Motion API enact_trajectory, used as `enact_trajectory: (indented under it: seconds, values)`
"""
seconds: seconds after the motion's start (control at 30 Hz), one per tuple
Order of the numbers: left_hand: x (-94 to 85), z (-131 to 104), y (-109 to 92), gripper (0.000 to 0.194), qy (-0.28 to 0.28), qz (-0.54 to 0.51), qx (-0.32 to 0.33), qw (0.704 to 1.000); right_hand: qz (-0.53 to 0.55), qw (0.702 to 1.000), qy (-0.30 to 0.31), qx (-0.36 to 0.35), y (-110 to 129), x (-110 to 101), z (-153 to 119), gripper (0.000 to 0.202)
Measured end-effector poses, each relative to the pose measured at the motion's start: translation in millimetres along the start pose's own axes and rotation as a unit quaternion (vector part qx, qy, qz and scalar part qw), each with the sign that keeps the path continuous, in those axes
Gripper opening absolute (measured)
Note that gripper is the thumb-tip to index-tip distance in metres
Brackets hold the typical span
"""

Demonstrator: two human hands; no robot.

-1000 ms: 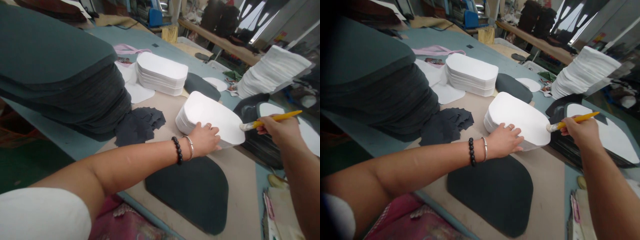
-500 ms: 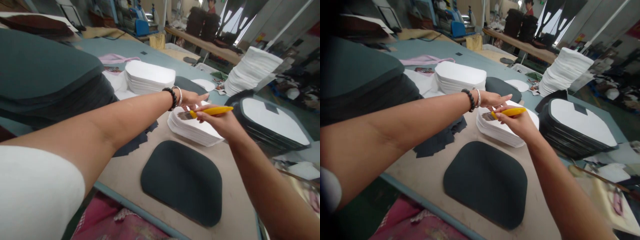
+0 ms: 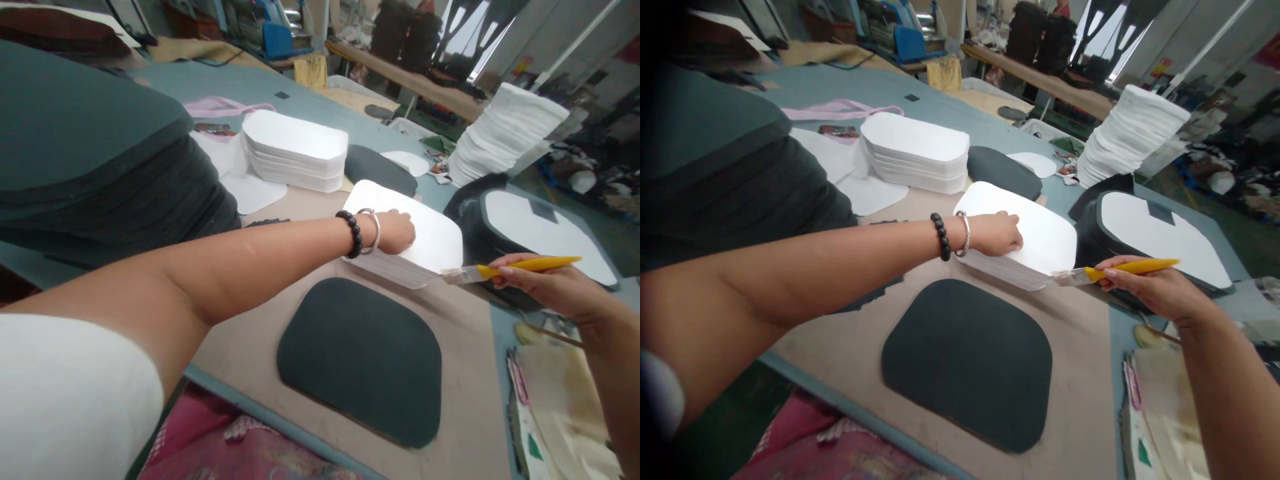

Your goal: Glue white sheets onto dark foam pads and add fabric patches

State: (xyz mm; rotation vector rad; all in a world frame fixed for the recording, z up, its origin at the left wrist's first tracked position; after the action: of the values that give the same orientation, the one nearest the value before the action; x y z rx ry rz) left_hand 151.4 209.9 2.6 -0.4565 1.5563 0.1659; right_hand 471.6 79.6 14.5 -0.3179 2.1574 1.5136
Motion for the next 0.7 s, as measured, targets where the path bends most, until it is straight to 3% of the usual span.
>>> enact_trajectory:
  seconds: [0.13,0.2,0.27,0.43,0.57,0.7]
  values:
    - [4.5,0,-9,0.037,-0.003,0.036,0.009,0.999,-0.013,0.991,-0.129,-0.043,17,-15,12,0.029]
    - [2.8,1,-7,0.037,0.006,0.043,0.012,0.999,-0.047,0.968,-0.229,-0.092,36,-4,23,0.022]
    - [0.8,2,-4,0.037,0.011,0.038,0.009,0.999,-0.111,0.945,-0.288,-0.108,52,16,31,0.021]
    - [-0.3,4,-2,0.035,0.006,0.030,0.005,1.000,-0.234,0.918,-0.312,-0.066,57,61,21,0.010]
    - [0.4,8,-5,0.035,-0.012,0.029,0.003,0.999,-0.251,0.915,-0.309,-0.069,41,78,-23,0.014]
    - [2.9,16,-11,0.042,-0.019,0.041,0.001,0.999,-0.193,0.921,-0.313,-0.126,32,83,-68,0.020]
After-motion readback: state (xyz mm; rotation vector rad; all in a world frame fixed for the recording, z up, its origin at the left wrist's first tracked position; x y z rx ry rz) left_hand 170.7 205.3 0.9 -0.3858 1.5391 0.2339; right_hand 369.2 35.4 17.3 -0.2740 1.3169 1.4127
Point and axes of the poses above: each hand's wrist, its own z-axis towards the middle knuckle, its own x-axis out of the palm, y = z × x, the point moved 1 cm from there along z, towards the middle knuckle, and after that the axes turned 5 degrees about x, right-handed, at the moved point
